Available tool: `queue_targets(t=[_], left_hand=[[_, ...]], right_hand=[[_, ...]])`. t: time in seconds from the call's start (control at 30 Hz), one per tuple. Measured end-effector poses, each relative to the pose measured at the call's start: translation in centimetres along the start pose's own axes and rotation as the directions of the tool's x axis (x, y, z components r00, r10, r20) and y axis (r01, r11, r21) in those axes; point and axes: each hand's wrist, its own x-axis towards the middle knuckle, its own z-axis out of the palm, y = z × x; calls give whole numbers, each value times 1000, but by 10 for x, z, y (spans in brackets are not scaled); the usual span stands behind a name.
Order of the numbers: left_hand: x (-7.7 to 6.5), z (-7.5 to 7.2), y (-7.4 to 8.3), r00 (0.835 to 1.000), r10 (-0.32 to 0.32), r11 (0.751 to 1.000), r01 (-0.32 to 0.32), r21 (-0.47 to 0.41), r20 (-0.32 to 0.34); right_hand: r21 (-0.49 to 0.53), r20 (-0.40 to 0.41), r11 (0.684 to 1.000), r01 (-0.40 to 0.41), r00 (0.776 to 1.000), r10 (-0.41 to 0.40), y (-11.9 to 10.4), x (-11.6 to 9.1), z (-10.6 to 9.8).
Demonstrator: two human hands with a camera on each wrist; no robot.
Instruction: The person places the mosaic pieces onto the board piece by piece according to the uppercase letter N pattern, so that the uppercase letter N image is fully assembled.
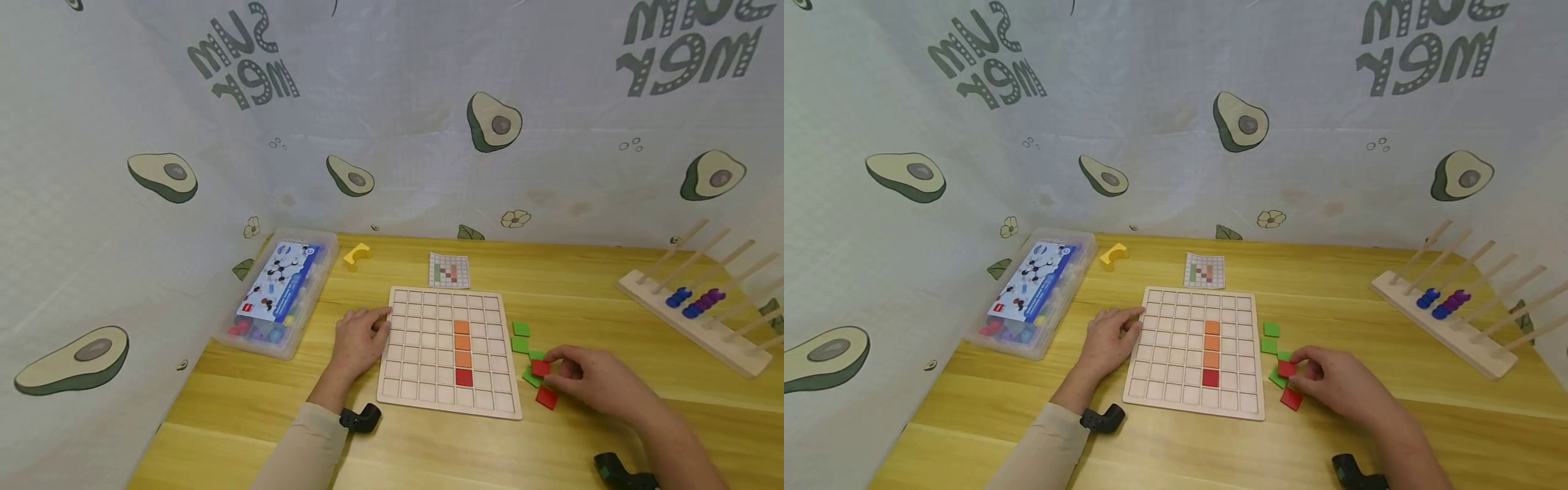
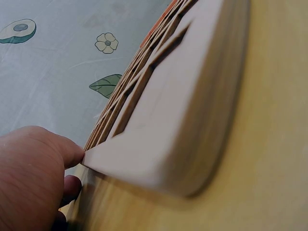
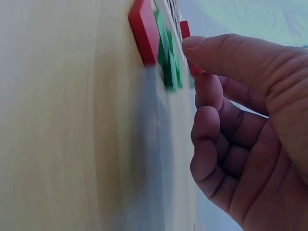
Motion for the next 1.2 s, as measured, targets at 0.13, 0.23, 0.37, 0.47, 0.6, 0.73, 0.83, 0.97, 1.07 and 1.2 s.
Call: queue_targets(t=[0.13,0.23,0.37,0.47,0.6,0.73,0.83,0.97,1.07,1.2], left_hand=[[0,0,0,1000,0,1000,0,2,0],[0,0,0,1000,0,1000,0,4,1],[0,-1,1,1000,-2,1000,2,3,2],[1,-1,1,1000,-1,1000,1,2,2],[1,0,0,1000,6,1000,-6,4,-1],[0,0,-1,1000,12,1000,-12,5,-4],[0,0,-1,1000,12,1000,-12,9,-6],[1,1,-1,1000,7,1000,-7,9,-4],[1,0,-1,1000,3,1000,-3,4,0],[1,-1,0,1000,1,1000,-1,1,3]], right_hand=[[20,15,1000,19,1000,-19,-13,3,7],[36,34,999,24,999,-25,-21,6,11],[65,61,997,45,997,-49,-33,10,15],[67,71,995,67,995,-72,-41,14,18],[58,79,994,93,992,-97,-50,18,21],[64,90,992,110,989,-115,-58,22,24],[66,89,990,125,987,-131,-62,25,26],[70,81,985,155,984,-161,-66,27,29],[73,78,984,163,983,-168,-70,30,30],[86,80,980,178,979,-185,-77,33,31]])
